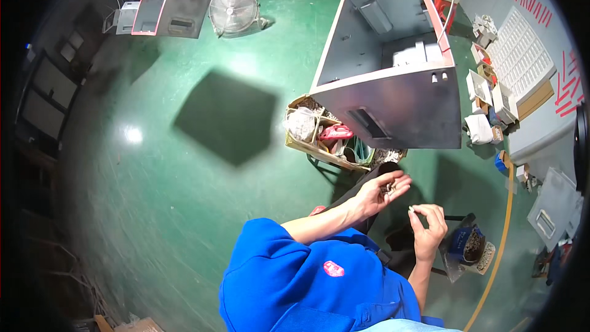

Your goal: Assembling small metal enclosures by inserting small metal components and fasteners.

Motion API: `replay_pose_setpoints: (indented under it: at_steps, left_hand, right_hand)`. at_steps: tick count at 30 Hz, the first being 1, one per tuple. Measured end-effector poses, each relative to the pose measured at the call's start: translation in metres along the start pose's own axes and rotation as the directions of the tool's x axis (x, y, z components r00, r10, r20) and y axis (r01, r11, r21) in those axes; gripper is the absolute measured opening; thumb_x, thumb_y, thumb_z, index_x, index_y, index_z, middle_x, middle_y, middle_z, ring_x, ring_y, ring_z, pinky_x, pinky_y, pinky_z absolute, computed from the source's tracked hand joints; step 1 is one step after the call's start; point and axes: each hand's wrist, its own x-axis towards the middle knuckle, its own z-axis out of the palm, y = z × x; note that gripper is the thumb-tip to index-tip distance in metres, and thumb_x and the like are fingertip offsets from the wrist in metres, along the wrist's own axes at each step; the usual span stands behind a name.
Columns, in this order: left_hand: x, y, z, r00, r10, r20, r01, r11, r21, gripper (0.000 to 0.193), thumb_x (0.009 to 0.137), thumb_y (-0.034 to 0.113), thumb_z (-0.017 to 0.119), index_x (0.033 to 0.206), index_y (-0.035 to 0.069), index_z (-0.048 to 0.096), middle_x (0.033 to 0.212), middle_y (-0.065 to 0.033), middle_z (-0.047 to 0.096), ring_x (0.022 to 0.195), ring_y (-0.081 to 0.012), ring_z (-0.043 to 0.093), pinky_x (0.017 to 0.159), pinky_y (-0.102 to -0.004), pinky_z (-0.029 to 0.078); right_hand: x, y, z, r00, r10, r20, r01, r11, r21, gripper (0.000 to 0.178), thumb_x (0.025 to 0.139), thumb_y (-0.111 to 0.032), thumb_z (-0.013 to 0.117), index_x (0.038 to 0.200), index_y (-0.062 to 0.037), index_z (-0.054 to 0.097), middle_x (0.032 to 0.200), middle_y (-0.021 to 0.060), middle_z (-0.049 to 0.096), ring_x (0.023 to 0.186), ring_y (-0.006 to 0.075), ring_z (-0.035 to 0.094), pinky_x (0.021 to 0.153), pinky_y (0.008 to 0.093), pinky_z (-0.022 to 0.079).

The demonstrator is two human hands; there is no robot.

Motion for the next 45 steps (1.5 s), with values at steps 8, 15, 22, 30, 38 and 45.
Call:
replay_pose_setpoints:
  at_steps: [8, 15, 22, 30, 38, 45]
  left_hand:
    - [-0.012, -0.019, 0.004, 0.965, -0.191, 0.18, 0.171, 0.978, 0.12, 0.033, 0.097, 0.017, 0.042, 0.12, -0.003, 0.054, 0.124, -0.0151, 0.056, 0.111, -0.0206, 0.058, 0.094, -0.0324, 0.05]
    - [-0.011, -0.021, 0.0, 0.946, -0.165, 0.278, 0.155, 0.986, 0.057, 0.038, 0.098, 0.017, 0.035, 0.125, -0.005, 0.048, 0.131, -0.0179, 0.05, 0.121, -0.027, 0.05, 0.101, -0.0376, 0.044]
    - [-0.011, -0.03, 0.003, 0.948, -0.219, 0.23, 0.212, 0.976, 0.055, 0.043, 0.099, 0.023, 0.034, 0.133, -0.001, 0.044, 0.137, -0.0155, 0.046, 0.129, -0.0268, 0.041, 0.108, -0.0391, 0.034]
    - [-0.017, -0.038, -0.008, 0.948, -0.267, 0.174, 0.251, 0.962, 0.107, 0.04, 0.099, 0.023, 0.035, 0.13, 0.002, 0.047, 0.136, -0.0128, 0.047, 0.125, -0.0236, 0.045, 0.108, -0.0393, 0.033]
    - [-0.019, -0.033, -0.006, 0.953, -0.281, 0.114, 0.259, 0.95, 0.175, 0.038, 0.099, 0.023, 0.037, 0.128, 0.001, 0.049, 0.134, -0.0134, 0.05, 0.126, -0.0246, 0.045, 0.108, -0.0382, 0.034]
    - [-0.017, -0.035, 0.0, 0.931, -0.305, 0.199, 0.24, 0.925, 0.294, 0.044, 0.098, 0.021, 0.034, 0.138, 0.001, 0.039, 0.144, -0.0162, 0.038, 0.134, -0.0291, 0.034, 0.113, -0.0402, 0.026]
  right_hand:
    - [0.017, 0.003, 0.021, 0.986, -0.147, 0.085, 0.166, 0.937, -0.306, 0.019, 0.071, -0.003, 0.069, 0.088, -0.0032, 0.061, 0.083, 0.0078, 0.061, 0.08, 0.0267, 0.058, 0.079, 0.0399, 0.043]
    - [0.012, -0.008, 0.019, 0.993, -0.098, 0.069, 0.111, 0.969, -0.223, 0.026, 0.067, -0.005, 0.073, 0.091, -0.0034, 0.063, 0.085, 0.0074, 0.062, 0.079, 0.0254, 0.058, 0.077, 0.0387, 0.043]
    - [0.005, -0.021, 0.021, 0.975, -0.024, 0.221, 0.073, 0.973, -0.217, 0.027, 0.07, -0.007, 0.072, 0.095, -0.0039, 0.063, 0.093, 0.0089, 0.062, 0.085, 0.0266, 0.058, 0.078, 0.0399, 0.043]
    - [-0.007, -0.01, 0.032, 0.956, -0.008, 0.294, 0.11, 0.937, -0.332, 0.019, 0.073, -0.005, 0.066, 0.09, -0.0021, 0.059, 0.089, 0.011, 0.057, 0.084, 0.0301, 0.056, 0.078, 0.0413, 0.045]
    - [-0.011, -0.009, 0.04, 0.972, -0.063, 0.228, 0.145, 0.921, -0.361, 0.018, 0.068, -0.004, 0.065, 0.086, -0.003, 0.061, 0.086, 0.0108, 0.06, 0.081, 0.0296, 0.059, 0.073, 0.0402, 0.047]
    - [-0.019, 0.008, 0.036, 0.983, -0.111, 0.145, 0.158, 0.918, -0.365, 0.008, 0.069, -0.007, 0.061, 0.076, -0.0058, 0.058, 0.078, 0.0079, 0.057, 0.075, 0.0233, 0.06, 0.07, 0.0359, 0.048]
